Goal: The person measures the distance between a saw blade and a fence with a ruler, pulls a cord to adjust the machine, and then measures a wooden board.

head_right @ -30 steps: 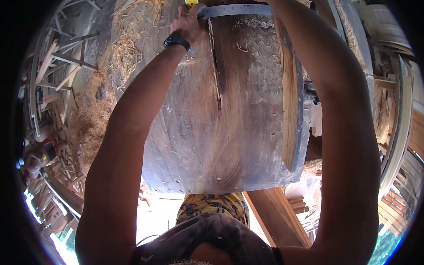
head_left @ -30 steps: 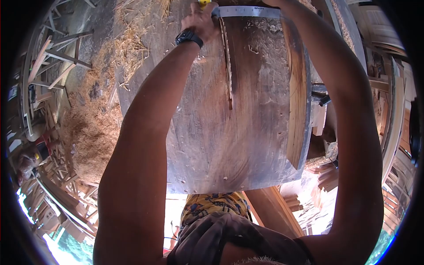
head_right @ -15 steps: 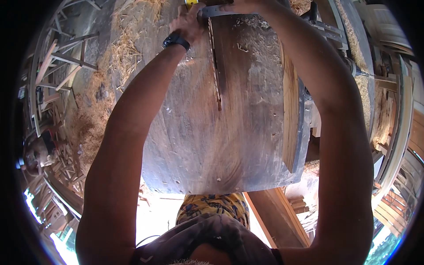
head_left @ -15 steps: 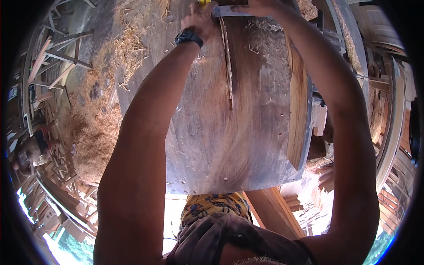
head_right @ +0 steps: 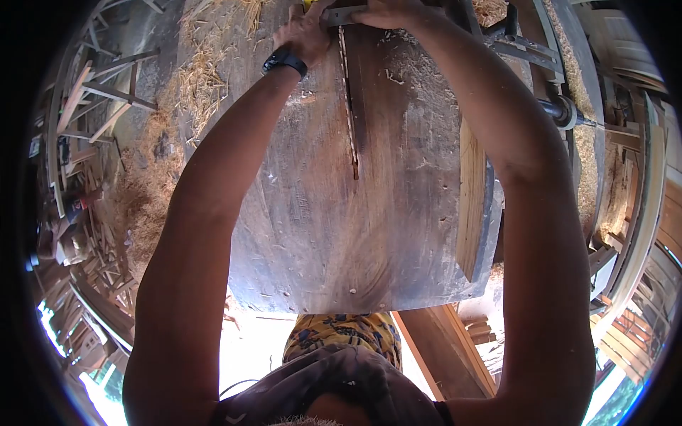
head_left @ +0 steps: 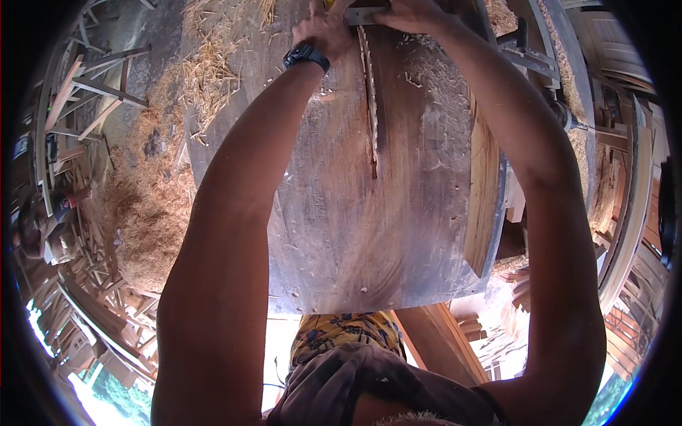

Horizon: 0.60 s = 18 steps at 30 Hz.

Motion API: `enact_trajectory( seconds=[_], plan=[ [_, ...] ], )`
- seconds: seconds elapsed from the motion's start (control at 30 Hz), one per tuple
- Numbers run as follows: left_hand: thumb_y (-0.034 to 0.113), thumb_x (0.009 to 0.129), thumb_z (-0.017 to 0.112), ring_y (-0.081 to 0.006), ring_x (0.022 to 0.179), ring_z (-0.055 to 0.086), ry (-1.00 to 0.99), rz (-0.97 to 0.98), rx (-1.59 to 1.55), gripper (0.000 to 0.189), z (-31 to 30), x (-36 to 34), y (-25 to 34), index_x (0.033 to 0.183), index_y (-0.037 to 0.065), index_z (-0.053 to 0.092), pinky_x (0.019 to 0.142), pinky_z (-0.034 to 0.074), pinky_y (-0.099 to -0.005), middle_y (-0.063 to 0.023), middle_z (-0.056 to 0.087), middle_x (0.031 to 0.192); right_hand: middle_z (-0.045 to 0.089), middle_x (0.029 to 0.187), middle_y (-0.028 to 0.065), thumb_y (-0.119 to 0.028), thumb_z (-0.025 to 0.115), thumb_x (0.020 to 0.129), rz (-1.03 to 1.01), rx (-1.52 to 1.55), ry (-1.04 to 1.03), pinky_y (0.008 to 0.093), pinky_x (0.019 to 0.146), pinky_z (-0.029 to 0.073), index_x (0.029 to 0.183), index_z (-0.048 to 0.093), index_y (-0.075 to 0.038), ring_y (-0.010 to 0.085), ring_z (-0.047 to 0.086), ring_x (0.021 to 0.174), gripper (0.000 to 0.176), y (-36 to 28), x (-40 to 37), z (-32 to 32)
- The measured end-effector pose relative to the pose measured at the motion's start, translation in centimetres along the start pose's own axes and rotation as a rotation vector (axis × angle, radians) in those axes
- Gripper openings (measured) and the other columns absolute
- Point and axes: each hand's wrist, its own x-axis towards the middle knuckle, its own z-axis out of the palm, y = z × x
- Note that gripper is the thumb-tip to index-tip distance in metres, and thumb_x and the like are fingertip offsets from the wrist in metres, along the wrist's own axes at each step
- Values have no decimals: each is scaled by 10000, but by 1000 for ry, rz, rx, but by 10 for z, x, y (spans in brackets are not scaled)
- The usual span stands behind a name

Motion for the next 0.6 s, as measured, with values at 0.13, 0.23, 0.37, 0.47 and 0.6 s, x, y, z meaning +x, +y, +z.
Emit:
enact_trajectory(
  seconds=[0.13, 0.23, 0.37, 0.47, 0.6],
  plan=[
    [105, 872, 566, -492, 1048, 602, 23, 6, 30, 546, -1, 0, 1, 1389, 266, 495, 870, 525, -546, -301, 493, 1322, 157, 1604, 242, -526, 675, 817, 56, 16, -37, 475, 1216, 168, 1499, 307, 11, 400, 103, 1496, 943, -17, 5, -3],
    [116, 877, 571, -489, 1046, 603, -3, -20, 29, 532, -6, -1, 6, 1384, 262, 498, 873, 522, -547, -298, 500, 1316, 188, 1597, 244, -525, 681, 808, 95, 94, -49, 457, 1218, 170, 1503, 319, -8, 389, 124, 1495, 939, -27, 1, -14],
    [129, 890, 579, -479, 1065, 597, 66, 60, -105, 523, 13, 3, -14, 1392, 242, 486, 901, 514, -533, -293, 520, 1295, 382, 1499, 259, -491, 683, 810, -55, -74, 86, 447, 1165, 295, 1453, 411, -21, 376, 321, 1427, 841, 36, 16, 2],
    [110, 888, 583, -466, 1097, 589, 100, 158, -146, 533, 16, 1, -20, 1400, 213, 477, 932, 507, -517, -292, 536, 1280, 445, 1311, 238, -440, 675, 809, -68, -105, 165, 447, 1048, 348, 1302, 479, -29, 370, 396, 1249, 671, 73, 20, -15],
    [90, 878, 592, -452, 1142, 572, 87, 190, -262, 550, 20, 1, -25, 1406, 189, 472, 954, 503, -502, -284, 546, 1269, 528, 1059, 209, -372, 663, 806, -90, -128, 287, 447, 892, 420, 1100, 569, -39, 361, 495, 1011, 454, 105, 34, -25]
  ],
)
